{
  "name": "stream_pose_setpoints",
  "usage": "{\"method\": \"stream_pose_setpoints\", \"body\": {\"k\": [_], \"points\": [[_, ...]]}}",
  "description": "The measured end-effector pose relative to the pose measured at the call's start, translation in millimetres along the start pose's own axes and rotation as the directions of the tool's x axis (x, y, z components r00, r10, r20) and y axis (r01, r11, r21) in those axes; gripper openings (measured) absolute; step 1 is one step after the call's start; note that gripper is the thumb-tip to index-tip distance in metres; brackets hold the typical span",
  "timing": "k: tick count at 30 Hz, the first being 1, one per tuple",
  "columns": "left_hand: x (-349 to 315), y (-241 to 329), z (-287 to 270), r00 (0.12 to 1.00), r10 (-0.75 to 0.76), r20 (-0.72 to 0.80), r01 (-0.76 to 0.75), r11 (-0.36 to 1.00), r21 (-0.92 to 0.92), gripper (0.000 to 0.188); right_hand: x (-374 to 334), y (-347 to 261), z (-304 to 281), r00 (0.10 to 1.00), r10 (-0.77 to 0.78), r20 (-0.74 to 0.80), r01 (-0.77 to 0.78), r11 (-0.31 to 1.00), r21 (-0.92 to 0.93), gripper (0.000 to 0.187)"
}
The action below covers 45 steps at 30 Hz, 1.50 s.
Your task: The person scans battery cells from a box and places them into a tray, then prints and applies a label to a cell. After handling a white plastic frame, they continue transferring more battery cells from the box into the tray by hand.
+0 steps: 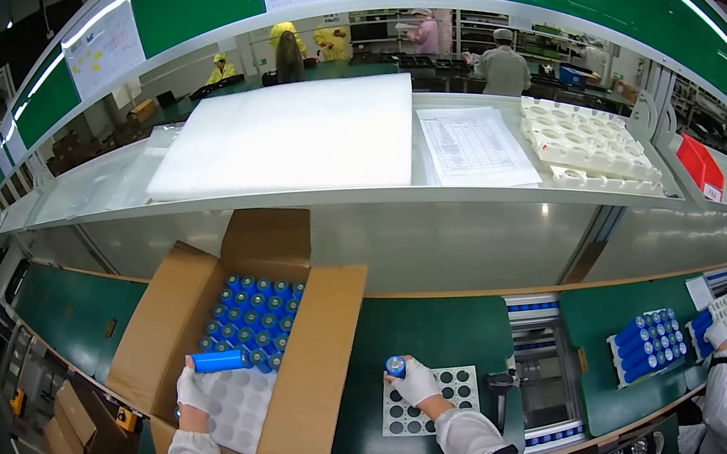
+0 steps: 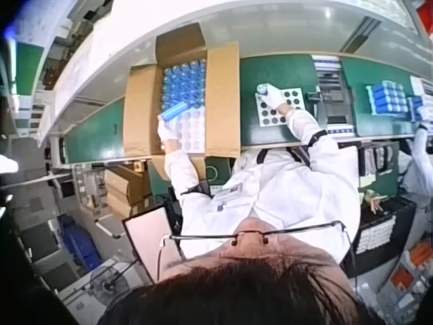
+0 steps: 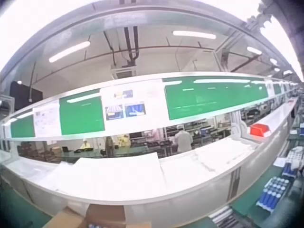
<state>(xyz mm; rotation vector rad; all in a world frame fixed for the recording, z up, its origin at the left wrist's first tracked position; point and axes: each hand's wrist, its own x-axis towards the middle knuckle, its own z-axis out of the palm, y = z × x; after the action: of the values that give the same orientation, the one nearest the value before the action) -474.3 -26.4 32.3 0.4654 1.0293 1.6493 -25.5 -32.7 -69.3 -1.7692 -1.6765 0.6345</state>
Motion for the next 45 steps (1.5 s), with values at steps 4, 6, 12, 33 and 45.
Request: {"method": "stream_pose_setpoints", "body": {"k": [4, 6, 12, 33, 45], "points": [[8.1, -8.8, -17.0, 0.988, -0.147, 0.049, 0.153, 0.972, -0.179, 0.051, 0.9, -14.8, -5.0, 0.998, 0.032, 0.052, -0.033, 0.999, 0.008, 0.050], [9.1, -10.4, -22.8, 0.976, -0.184, 0.113, 0.206, 0.951, -0.232, 0.051, 2.7, -12.8, -3.2, 0.999, 0.038, 0.037, -0.036, 0.999, -0.037, 0.054], [-19.4, -27.9, 16.7, 0.921, -0.342, 0.186, 0.381, 0.891, -0.247, 0.051, -18.6, -97.0, -57.8, 0.954, -0.215, -0.210, 0.219, 0.976, -0.005, 0.064], [5.3, 16.7, -50.1, 0.922, 0.357, 0.149, 0.010, -0.408, 0.913, 0.047, -56.2, -53.6, -82.3, 0.833, 0.149, -0.533, 0.232, 0.780, 0.581, 0.046], [-5.0, 38.5, -43.4, 0.958, 0.177, -0.227, 0.275, -0.327, 0.904, 0.048, -26.0, 40.2, -24.7, 0.907, 0.238, -0.348, -0.249, 0.968, 0.012, 0.055]]}}
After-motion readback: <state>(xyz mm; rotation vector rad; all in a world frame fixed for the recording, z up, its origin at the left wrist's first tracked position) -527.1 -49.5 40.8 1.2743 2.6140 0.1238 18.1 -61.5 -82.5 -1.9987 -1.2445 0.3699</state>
